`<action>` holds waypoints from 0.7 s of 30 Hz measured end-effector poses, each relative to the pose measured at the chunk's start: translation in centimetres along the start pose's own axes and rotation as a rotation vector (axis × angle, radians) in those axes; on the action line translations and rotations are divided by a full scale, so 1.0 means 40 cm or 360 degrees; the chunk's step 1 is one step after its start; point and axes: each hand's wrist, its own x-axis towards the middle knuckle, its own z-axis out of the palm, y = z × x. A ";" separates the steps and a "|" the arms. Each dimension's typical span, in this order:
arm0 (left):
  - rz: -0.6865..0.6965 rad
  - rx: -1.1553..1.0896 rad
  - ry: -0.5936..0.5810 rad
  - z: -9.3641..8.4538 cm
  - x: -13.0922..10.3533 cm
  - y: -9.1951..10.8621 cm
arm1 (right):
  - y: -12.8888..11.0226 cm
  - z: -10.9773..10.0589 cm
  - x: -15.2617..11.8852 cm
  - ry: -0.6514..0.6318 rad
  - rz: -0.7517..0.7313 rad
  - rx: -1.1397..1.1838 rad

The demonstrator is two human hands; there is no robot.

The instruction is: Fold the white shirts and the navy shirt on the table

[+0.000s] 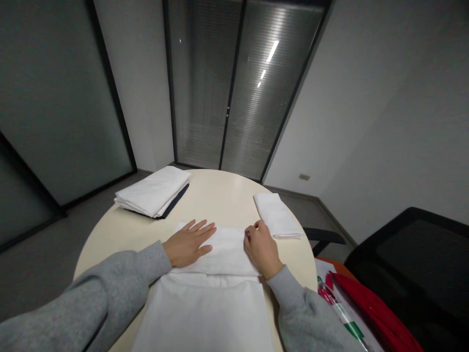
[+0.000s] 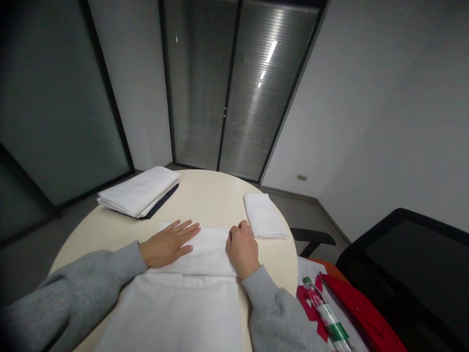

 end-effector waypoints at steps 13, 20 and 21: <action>-0.0035 -0.0114 0.0037 -0.025 -0.018 -0.001 | -0.080 0.077 -0.003 -0.0691 -0.0786 -0.0199; -0.0207 -0.0180 0.0001 -0.084 -0.058 0.030 | -0.084 0.066 -0.006 -0.0652 -0.0762 -0.0204; -0.0179 -0.0184 0.0012 -0.097 -0.078 0.060 | -0.088 0.068 -0.004 -0.0645 -0.0760 -0.0205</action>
